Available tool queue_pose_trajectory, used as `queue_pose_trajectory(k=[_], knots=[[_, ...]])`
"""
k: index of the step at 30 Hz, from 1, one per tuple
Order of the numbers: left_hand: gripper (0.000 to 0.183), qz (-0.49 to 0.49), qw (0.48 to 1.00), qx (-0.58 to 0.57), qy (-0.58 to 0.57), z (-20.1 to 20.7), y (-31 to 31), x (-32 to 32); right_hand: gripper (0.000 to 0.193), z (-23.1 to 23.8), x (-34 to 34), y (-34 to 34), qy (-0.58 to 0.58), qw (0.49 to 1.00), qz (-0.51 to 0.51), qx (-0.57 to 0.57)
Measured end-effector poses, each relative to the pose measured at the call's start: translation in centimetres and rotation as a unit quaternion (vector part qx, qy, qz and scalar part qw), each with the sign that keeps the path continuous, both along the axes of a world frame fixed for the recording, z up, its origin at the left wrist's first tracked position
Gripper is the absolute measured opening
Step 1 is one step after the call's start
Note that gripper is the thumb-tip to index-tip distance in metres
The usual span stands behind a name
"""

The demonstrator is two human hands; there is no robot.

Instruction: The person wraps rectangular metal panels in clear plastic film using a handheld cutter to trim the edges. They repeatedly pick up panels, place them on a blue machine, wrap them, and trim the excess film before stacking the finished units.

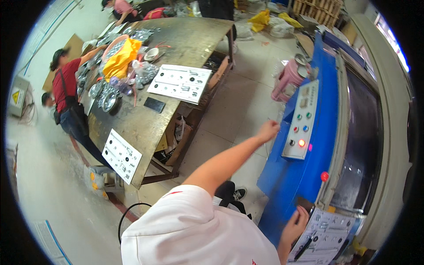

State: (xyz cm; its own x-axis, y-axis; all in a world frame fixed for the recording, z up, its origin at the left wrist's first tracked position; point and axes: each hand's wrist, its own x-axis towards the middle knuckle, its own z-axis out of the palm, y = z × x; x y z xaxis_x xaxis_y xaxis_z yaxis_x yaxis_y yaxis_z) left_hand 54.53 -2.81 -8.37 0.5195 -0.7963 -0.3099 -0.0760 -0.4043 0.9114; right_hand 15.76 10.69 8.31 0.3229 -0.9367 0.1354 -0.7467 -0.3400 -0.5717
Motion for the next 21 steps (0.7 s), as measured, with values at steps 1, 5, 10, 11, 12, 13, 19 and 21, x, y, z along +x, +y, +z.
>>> queue_pose_trajectory(k=[1,5,10,11,12,13,19,21], knots=[[0.043,0.044,0.998,0.025,-0.028,-0.5,2.6,3.7,0.014,-0.5,3.3,-0.5,-0.021,0.999,0.039,0.021],[0.034,0.138,0.940,0.148,-0.274,-2.4,15.4,23.6,0.015,-3.7,16.3,-2.9,-0.132,0.973,0.107,0.157],[0.032,0.307,0.871,0.232,-0.306,-4.8,30.5,44.8,0.019,-11.2,33.6,-7.0,-0.171,0.906,0.146,0.357],[0.032,0.284,0.851,0.273,-0.347,-5.4,32.5,48.3,0.020,-13.1,37.6,-7.4,-0.180,0.897,0.147,0.376],[0.034,0.301,0.849,0.270,-0.341,-6.0,33.8,51.4,0.021,-15.0,42.2,-7.7,-0.203,0.882,0.152,0.398],[0.036,0.331,0.838,0.256,-0.351,-6.9,34.6,54.0,0.022,-17.0,46.9,-7.9,-0.223,0.866,0.154,0.421],[0.041,0.368,0.850,0.265,-0.269,-11.8,35.3,61.2,0.029,-25.7,67.2,-7.6,-0.177,0.835,-0.052,0.518],[0.036,0.353,0.859,0.241,-0.282,-12.8,35.6,61.9,0.028,-27.0,69.6,-7.3,-0.201,0.808,-0.108,0.543]])
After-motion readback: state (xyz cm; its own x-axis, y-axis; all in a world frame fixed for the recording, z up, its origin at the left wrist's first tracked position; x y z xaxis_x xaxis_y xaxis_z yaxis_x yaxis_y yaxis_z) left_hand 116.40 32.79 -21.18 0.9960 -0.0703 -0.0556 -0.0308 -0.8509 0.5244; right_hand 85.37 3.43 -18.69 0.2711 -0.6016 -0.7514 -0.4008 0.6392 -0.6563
